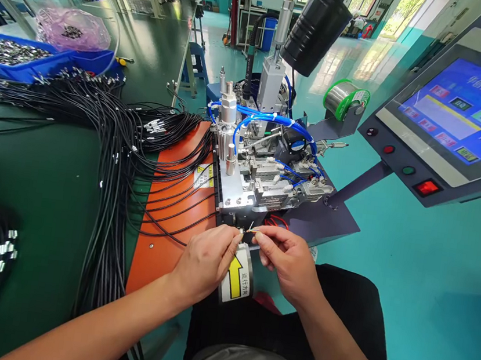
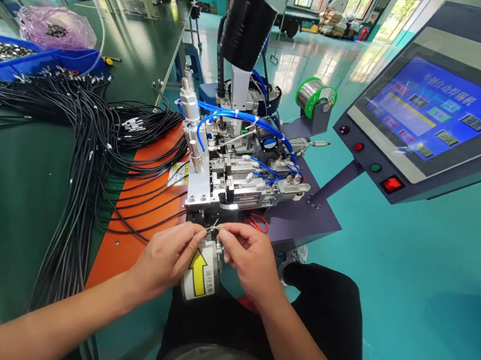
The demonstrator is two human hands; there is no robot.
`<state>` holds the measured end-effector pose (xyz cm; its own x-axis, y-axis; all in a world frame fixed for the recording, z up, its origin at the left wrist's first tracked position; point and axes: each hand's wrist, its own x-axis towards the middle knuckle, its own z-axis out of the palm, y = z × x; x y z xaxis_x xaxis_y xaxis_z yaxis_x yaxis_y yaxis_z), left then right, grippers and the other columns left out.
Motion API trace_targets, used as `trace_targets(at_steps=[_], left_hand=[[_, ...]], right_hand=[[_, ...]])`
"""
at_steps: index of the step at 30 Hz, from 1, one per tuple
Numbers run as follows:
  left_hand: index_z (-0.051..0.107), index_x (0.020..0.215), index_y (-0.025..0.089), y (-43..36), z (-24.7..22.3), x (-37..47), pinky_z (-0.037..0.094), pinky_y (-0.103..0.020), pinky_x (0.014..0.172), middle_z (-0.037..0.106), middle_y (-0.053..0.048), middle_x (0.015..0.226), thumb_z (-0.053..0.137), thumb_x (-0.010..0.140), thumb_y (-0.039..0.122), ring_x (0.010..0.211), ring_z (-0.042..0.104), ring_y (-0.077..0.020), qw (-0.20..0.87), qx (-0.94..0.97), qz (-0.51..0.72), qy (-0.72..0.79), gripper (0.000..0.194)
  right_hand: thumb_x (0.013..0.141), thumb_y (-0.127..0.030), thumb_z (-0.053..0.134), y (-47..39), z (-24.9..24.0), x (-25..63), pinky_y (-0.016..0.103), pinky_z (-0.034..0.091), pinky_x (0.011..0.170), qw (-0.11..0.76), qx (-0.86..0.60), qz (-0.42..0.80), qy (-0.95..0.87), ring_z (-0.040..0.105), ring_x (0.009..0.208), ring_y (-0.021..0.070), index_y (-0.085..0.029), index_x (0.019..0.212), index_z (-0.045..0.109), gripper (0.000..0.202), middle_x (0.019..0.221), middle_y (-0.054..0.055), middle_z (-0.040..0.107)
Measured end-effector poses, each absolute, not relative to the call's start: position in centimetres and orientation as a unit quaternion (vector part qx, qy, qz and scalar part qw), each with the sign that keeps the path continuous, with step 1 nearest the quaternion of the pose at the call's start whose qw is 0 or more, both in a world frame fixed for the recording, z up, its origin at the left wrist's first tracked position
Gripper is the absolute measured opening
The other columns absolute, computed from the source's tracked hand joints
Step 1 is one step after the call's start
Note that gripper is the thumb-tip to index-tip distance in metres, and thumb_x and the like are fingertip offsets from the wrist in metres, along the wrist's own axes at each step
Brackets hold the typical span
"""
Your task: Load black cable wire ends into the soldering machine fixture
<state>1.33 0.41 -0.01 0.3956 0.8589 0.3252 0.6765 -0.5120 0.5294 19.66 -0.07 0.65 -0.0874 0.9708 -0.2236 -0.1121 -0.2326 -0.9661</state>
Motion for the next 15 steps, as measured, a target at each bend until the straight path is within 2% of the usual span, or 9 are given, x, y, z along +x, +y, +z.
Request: trace_targets(at_steps=[8,15], left_hand=[[0.057,0.090,0.019,0.42,-0.29,1.16,0.042,-0.024,0.058,0.062,-0.001,0.074,0.040,0.099,0.026,0.063,0.055,-0.0125,0.152,0.819,0.306,0.461,0.021],[0.058,0.090,0.019,0.55,-0.29,0.97,0.044,-0.024,0.060,0.063,-0.002,0.075,0.041,0.098,0.025,0.066,0.057,-0.0135,0.195,0.817,0.306,0.448,0.019]], right_hand=[[0.078,-0.039,0.074,0.03,0.63,19.44,0.022,0.027,0.046,0.453,-0.472,0.663,-0.363,0.041,0.051,0.0079,-0.017,0.093,0.070,0.027,0.065,-0.001,0.059],[0.077,-0.040,0.075,0.47,0.75,19.64,0.022,0.027,0.046,0.431,-0.438,0.704,-0.357,0.040,0.051,0.0080,-0.016,0.089,0.067,0.028,0.064,-0.001,0.055]])
